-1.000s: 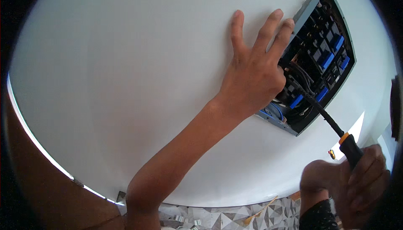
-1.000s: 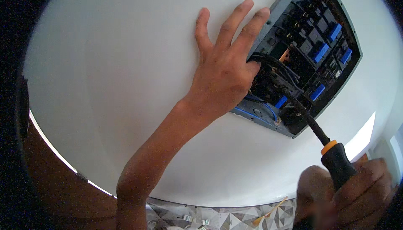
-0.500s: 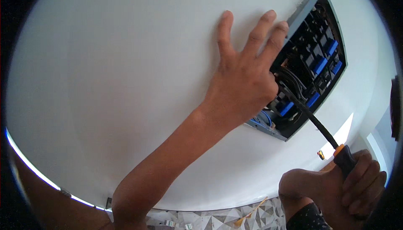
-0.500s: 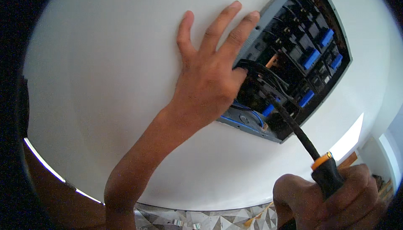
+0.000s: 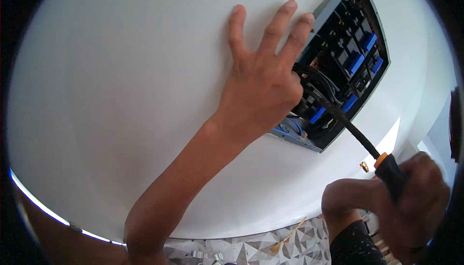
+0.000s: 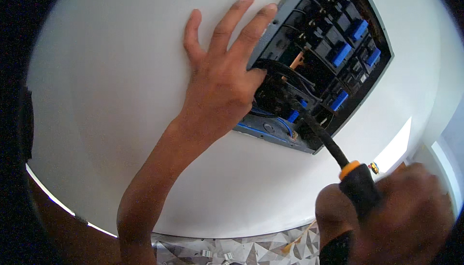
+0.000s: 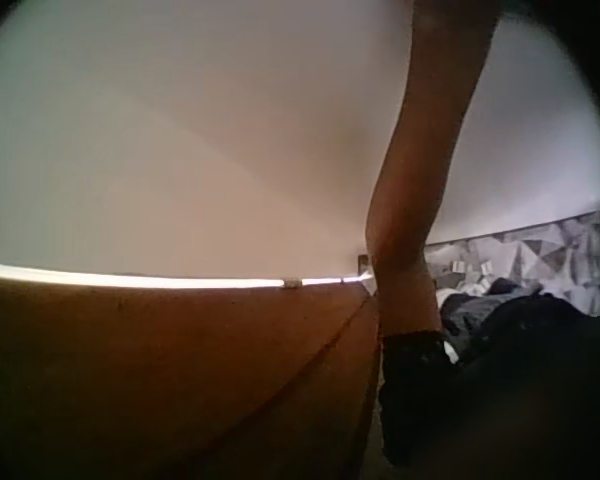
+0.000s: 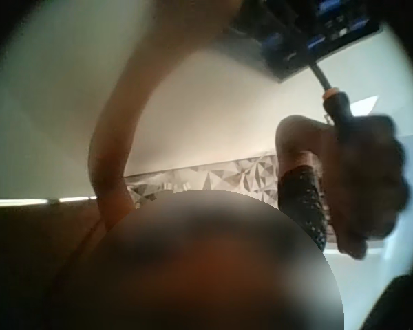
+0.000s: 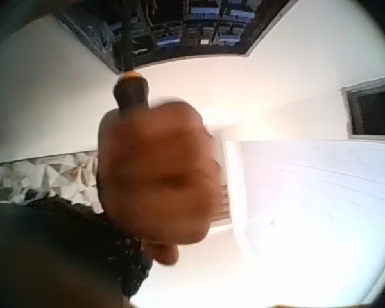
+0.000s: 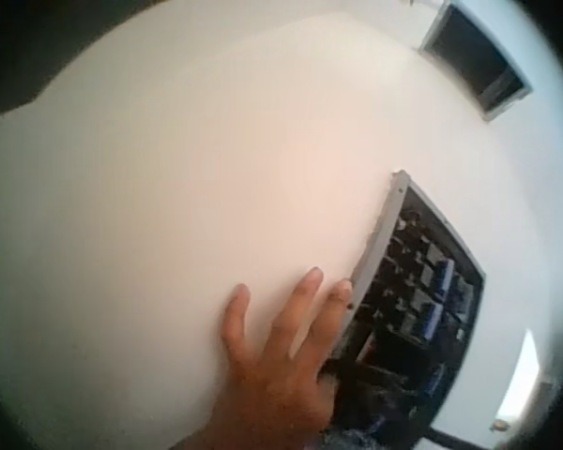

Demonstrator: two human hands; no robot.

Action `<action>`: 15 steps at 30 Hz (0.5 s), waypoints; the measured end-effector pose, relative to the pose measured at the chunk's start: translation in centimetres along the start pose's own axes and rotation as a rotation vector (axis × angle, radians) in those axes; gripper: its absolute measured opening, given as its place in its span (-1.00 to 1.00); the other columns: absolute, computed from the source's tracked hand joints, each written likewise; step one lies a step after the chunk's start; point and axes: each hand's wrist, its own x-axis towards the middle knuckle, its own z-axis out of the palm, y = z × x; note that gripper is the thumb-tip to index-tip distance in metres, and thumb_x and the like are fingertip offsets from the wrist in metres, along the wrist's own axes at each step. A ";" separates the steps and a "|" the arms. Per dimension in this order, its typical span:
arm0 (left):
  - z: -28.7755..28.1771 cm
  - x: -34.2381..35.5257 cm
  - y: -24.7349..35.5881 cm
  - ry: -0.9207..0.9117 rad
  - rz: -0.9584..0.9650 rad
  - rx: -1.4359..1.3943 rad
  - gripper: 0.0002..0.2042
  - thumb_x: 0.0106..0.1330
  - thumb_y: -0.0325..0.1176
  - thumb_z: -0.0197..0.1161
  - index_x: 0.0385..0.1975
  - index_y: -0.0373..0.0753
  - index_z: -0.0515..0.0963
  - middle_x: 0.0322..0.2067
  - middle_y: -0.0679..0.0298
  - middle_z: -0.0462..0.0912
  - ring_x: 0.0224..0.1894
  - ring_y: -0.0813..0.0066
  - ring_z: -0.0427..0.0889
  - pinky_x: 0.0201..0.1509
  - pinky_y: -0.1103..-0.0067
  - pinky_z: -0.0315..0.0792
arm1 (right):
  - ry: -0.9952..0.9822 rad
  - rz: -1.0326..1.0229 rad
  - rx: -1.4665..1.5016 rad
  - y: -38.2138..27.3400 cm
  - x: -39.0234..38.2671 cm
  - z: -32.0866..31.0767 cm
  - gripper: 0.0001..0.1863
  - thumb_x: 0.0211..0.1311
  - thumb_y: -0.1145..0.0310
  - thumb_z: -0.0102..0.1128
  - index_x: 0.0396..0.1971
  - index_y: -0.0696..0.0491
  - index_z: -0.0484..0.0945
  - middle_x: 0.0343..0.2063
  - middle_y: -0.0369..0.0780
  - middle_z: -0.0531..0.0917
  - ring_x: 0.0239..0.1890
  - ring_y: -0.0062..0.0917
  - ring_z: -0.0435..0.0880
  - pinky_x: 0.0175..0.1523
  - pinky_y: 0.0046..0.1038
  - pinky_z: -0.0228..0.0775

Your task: Stripping and connecting wires inside a residential electrical breaker panel.

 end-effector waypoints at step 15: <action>-0.7 0.6 0.6 -0.058 0.032 0.039 -0.84 0.01 -0.45 0.36 -0.77 -0.21 0.58 0.25 0.05 0.40 0.38 0.01 0.20 0.26 -0.31 -0.09 | -0.474 0.148 0.385 4.8 4.6 0.2 -0.64 0.16 0.21 0.31 -0.73 -0.04 0.40 -0.76 -0.34 0.49 -0.77 -0.69 0.40 -0.60 -0.70 0.24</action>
